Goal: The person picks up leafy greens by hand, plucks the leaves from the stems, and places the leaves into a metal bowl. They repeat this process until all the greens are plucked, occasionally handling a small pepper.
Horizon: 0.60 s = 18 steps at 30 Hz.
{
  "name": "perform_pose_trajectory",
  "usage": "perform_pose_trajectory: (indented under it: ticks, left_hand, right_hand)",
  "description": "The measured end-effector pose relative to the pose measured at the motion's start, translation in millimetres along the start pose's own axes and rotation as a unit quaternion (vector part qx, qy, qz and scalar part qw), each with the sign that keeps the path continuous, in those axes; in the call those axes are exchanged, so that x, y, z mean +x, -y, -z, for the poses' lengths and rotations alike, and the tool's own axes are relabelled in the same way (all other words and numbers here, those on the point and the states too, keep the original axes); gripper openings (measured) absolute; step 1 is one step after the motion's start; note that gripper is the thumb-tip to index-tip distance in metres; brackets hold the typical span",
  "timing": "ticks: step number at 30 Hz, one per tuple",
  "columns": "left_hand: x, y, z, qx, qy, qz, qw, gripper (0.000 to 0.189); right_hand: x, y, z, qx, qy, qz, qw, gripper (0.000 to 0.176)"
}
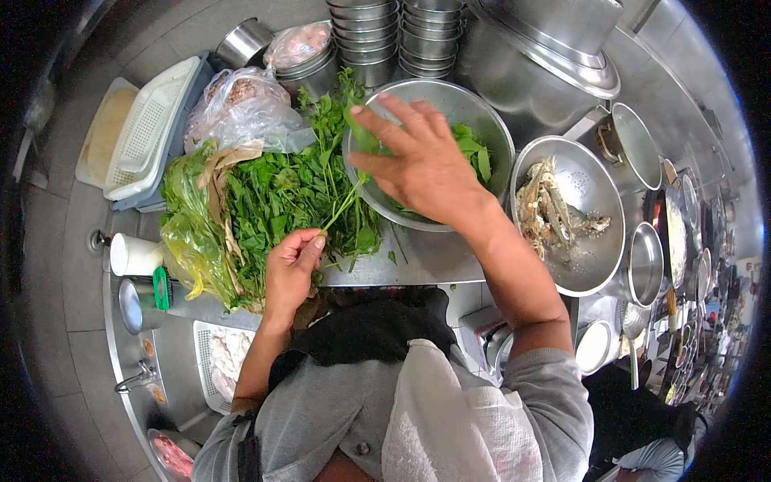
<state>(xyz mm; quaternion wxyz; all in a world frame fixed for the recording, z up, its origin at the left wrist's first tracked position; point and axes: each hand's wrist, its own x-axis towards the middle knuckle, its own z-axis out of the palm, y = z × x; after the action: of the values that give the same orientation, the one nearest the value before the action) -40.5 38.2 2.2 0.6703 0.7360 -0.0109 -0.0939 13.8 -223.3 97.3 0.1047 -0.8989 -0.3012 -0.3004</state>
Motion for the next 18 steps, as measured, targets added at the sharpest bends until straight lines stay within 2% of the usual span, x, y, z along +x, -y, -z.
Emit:
perform_pose_trajectory:
  ticks: [2, 5, 8, 11, 13, 14, 18]
  left_hand:
    - [-1, -4, 2, 0.025, -0.003, -0.007, 1.000, 0.018]
    - [-3, -7, 1, 0.020, -0.014, -0.009, 1.000, 0.017]
    - [-4, -7, 0, 0.002, -0.007, 0.004, 1.000, 0.016]
    - [-4, -4, 2, 0.011, -0.007, 0.005, 1.000, 0.016]
    - [-5, 0, 7, 0.006, -0.009, 0.009, 1.000, 0.015]
    - [-6, 1, 8, 0.006, -0.011, 0.009, 1.000, 0.016]
    - [-3, -2, 4, 0.008, -0.004, 0.012, 1.000, 0.016]
  right_hand:
    - [-2, -5, -8, -0.010, 0.044, 0.025, 0.999, 0.020]
    - [-4, -7, -13, 0.049, 0.040, 0.015, 0.998, 0.016]
    - [-13, -19, -33, 0.235, -0.005, -0.070, 0.970, 0.015]
    - [-25, -55, -37, 0.356, -0.129, -0.267, 0.886, 0.019]
    - [-22, -63, -23, 0.153, -0.121, -0.244, 0.950, 0.022]
    - [-24, -62, -17, 0.037, -0.109, -0.188, 0.975, 0.022]
    - [-10, -15, -4, 0.040, -0.042, -0.055, 0.997, 0.022]
